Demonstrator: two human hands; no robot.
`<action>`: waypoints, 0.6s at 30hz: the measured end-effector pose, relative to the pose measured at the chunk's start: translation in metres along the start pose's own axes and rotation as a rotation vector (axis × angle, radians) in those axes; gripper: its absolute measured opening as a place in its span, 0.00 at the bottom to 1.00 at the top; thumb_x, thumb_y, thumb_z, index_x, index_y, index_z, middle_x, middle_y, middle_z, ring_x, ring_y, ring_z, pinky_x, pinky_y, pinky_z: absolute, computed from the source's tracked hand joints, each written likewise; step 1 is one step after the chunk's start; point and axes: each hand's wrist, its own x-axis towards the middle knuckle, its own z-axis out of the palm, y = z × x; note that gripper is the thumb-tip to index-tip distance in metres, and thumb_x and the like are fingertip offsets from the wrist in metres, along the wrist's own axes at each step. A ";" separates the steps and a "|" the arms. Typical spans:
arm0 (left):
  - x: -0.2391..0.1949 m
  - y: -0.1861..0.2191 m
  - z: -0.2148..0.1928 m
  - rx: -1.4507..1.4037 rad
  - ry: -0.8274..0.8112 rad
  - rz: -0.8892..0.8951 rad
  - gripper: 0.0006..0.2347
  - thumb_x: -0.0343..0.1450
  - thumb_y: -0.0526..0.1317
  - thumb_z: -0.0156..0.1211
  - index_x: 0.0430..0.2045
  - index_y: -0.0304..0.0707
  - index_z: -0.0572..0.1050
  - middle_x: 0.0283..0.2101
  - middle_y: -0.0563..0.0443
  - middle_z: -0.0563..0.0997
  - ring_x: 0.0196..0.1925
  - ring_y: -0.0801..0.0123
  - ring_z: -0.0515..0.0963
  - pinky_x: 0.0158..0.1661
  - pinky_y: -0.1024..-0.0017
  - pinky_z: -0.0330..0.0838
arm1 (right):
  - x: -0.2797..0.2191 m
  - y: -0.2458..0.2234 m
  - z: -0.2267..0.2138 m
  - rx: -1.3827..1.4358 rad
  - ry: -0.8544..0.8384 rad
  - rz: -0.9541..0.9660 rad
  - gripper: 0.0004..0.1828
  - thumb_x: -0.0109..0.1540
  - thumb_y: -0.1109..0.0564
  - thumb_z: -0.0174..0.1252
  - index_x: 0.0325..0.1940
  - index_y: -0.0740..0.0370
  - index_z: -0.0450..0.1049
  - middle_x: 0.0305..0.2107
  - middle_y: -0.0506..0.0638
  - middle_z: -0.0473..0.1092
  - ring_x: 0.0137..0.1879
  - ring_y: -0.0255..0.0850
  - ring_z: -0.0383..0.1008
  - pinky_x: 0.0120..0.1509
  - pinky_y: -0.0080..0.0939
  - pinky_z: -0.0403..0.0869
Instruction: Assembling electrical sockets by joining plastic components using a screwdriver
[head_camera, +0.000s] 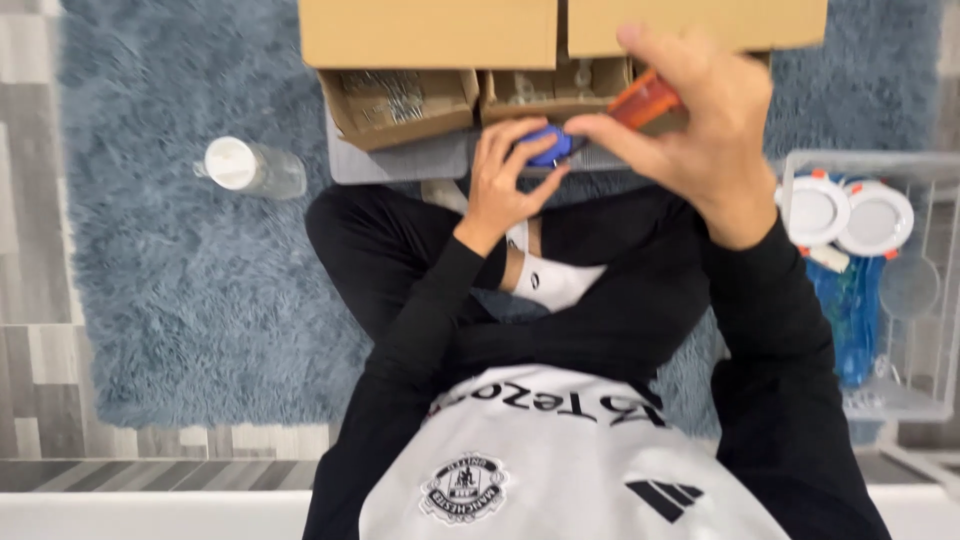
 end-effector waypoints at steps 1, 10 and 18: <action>-0.001 -0.001 0.001 0.008 -0.004 0.003 0.18 0.68 0.40 0.81 0.51 0.44 0.82 0.62 0.56 0.78 0.63 0.58 0.76 0.67 0.59 0.72 | 0.004 -0.005 -0.007 0.043 -0.050 0.025 0.37 0.67 0.62 0.95 0.70 0.77 0.77 0.52 0.67 0.76 0.45 0.55 0.76 0.50 0.51 0.75; 0.004 0.007 -0.002 0.030 0.019 0.017 0.18 0.66 0.38 0.84 0.48 0.44 0.83 0.62 0.57 0.78 0.63 0.58 0.77 0.66 0.60 0.74 | 0.030 -0.020 -0.042 0.584 -0.356 0.194 0.21 0.72 0.83 0.61 0.69 0.87 0.67 0.63 0.74 0.71 0.66 0.62 0.80 0.69 0.52 0.82; -0.001 0.001 0.003 0.024 0.029 0.022 0.19 0.66 0.38 0.83 0.50 0.45 0.82 0.62 0.57 0.77 0.63 0.59 0.76 0.66 0.60 0.75 | 0.002 0.004 -0.011 0.157 -0.041 -0.052 0.27 0.69 0.71 0.94 0.57 0.84 0.79 0.47 0.68 0.83 0.43 0.51 0.82 0.48 0.44 0.80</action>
